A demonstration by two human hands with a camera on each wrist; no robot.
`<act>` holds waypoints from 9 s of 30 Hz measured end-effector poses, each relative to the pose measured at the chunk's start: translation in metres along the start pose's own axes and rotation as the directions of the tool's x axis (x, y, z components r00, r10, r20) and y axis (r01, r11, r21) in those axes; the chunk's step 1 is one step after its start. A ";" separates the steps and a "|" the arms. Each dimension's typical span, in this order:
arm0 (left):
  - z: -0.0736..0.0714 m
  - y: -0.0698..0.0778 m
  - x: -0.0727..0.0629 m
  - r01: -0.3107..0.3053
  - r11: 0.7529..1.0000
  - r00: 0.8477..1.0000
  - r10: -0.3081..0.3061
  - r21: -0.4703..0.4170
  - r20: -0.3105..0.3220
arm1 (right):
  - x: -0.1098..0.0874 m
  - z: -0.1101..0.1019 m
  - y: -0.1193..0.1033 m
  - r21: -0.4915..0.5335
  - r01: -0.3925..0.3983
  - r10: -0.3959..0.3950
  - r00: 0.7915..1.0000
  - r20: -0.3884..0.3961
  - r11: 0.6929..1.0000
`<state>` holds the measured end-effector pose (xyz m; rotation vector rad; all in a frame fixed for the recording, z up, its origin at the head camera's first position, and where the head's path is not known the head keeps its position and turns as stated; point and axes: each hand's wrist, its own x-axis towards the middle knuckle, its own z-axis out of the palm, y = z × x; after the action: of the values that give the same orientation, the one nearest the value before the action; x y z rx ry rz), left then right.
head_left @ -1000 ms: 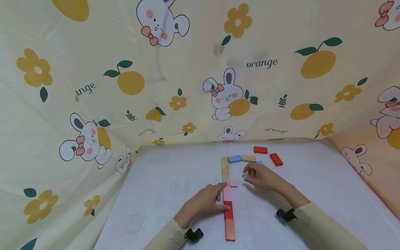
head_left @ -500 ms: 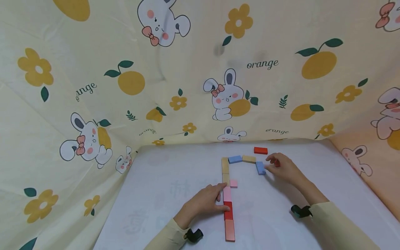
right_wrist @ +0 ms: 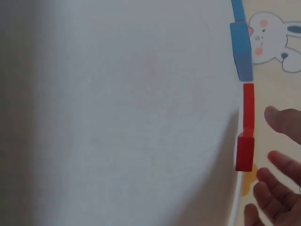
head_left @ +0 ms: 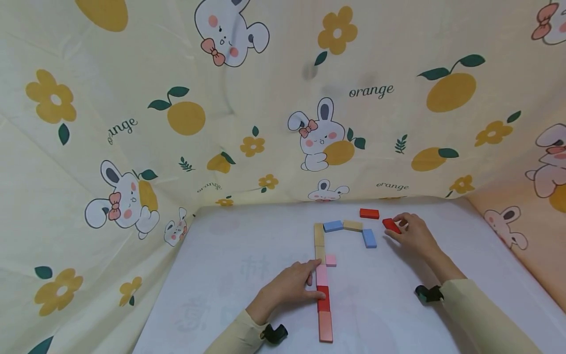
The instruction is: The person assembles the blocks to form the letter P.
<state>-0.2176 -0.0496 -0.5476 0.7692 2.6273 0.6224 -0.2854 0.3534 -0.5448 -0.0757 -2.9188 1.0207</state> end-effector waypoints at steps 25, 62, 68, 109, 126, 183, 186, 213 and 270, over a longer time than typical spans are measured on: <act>0.001 0.000 0.000 -0.002 1.000 1.000 0.002 -0.003 0.000 | 0.010 0.004 0.005 -0.002 -0.158 0.158 0.985 0.072 0.987; 0.002 -0.002 0.000 -0.005 1.000 1.000 0.005 -0.014 0.008 | -0.013 0.021 -0.037 0.100 0.297 -0.310 0.939 0.147 0.950; 0.003 -0.002 0.000 -0.001 1.000 1.000 0.001 -0.012 0.009 | -0.016 0.029 -0.045 0.080 0.329 -0.338 0.919 0.200 0.941; -0.002 0.001 -0.001 -0.021 1.000 1.000 0.021 -0.010 0.001 | -0.024 0.057 -0.066 0.023 0.464 -0.441 0.826 0.350 0.886; 0.000 0.000 0.000 -0.014 1.000 1.000 0.014 -0.017 -0.004 | -0.024 0.062 -0.068 0.012 0.462 -0.436 0.826 0.357 0.887; 0.000 0.001 -0.001 0.010 0.999 1.000 -0.010 -0.030 0.005 | 0.030 0.020 -0.037 -0.006 0.243 -0.241 0.966 0.091 0.970; -0.001 0.001 -0.001 0.012 0.999 1.000 -0.012 -0.030 0.006 | 0.037 0.018 -0.033 -0.020 0.214 -0.212 0.975 0.074 0.977; 0.001 -0.002 0.000 0.001 1.000 1.000 -0.001 -0.021 0.007 | 0.079 0.034 -0.010 -0.047 0.129 -0.122 0.985 0.120 0.991; -0.001 0.001 -0.001 0.006 0.999 1.000 -0.006 -0.031 0.010 | -0.015 0.017 -0.031 0.011 0.372 -0.367 0.913 0.180 0.928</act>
<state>-0.2167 -0.0501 -0.5460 0.7532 2.6035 0.6547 -0.2722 0.3180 -0.5389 0.5764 -2.9290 0.9713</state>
